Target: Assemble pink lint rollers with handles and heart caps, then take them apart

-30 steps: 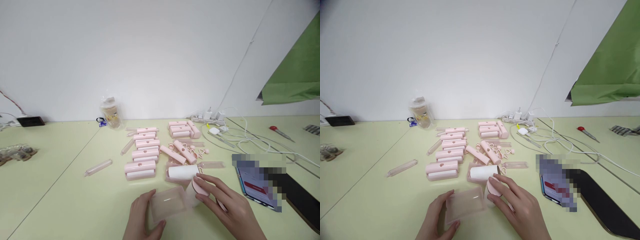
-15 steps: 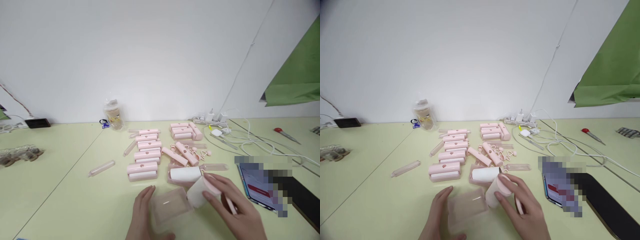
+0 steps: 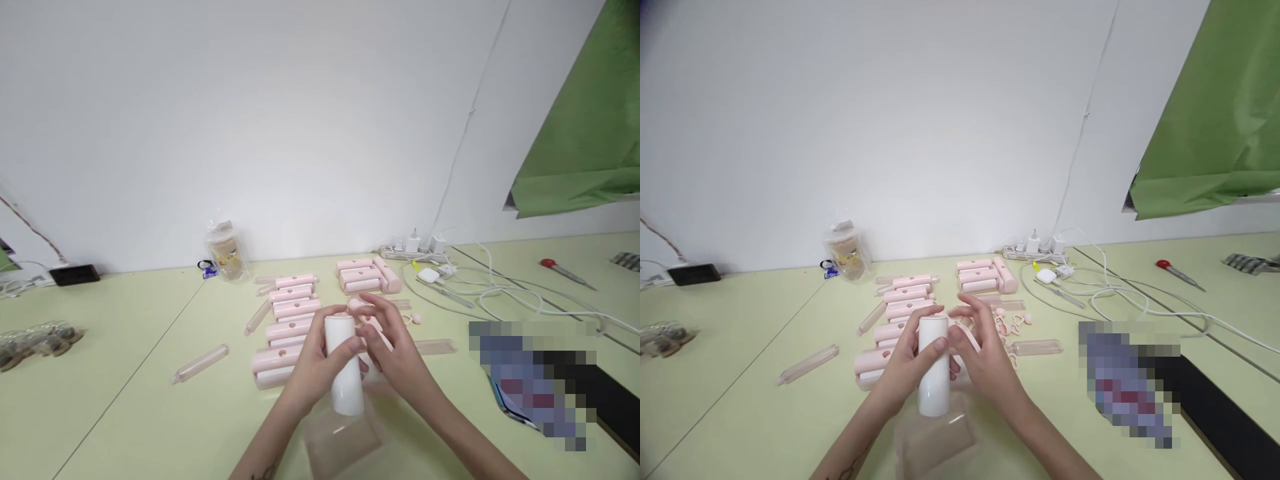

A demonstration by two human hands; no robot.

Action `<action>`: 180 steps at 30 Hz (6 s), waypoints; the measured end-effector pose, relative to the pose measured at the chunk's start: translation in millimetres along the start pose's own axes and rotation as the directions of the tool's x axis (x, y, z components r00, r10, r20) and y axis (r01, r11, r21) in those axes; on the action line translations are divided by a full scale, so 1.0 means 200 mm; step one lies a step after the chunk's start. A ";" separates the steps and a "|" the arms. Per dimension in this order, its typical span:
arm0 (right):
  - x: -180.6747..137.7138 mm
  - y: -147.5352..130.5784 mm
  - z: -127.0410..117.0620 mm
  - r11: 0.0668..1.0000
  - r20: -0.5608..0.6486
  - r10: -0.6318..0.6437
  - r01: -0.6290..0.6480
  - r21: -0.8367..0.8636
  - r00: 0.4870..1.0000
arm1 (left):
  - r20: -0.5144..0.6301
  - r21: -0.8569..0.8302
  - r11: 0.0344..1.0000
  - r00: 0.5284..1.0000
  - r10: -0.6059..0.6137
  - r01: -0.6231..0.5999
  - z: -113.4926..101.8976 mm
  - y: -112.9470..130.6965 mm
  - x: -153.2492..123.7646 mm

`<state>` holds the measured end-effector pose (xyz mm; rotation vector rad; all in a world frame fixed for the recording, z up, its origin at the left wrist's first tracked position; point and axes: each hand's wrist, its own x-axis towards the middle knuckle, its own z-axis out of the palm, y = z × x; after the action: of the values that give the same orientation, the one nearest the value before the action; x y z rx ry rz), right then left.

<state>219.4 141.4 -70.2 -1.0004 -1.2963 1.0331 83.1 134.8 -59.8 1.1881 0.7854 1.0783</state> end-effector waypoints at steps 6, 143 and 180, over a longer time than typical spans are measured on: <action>0.00 0.13 -0.03 0.928 -0.072 0.206 -0.172 0.331 0.976 | -0.368 -0.495 0.868 0.914 -0.171 -0.037 -0.02 -0.08 0.01; -0.18 0.20 -0.17 0.965 0.476 -0.006 -0.120 0.234 0.879 | -0.018 -0.330 0.919 0.972 -0.235 0.216 0.00 -0.19 -0.10; -0.13 0.12 -0.18 0.968 0.156 0.053 -0.089 0.236 0.986 | 0.131 -0.219 0.962 0.982 -0.137 0.163 -0.10 -0.11 -0.11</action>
<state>254.1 121.8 -100.1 -0.8004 -1.2250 1.3078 64.0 120.3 -87.3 0.9697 0.6328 0.9389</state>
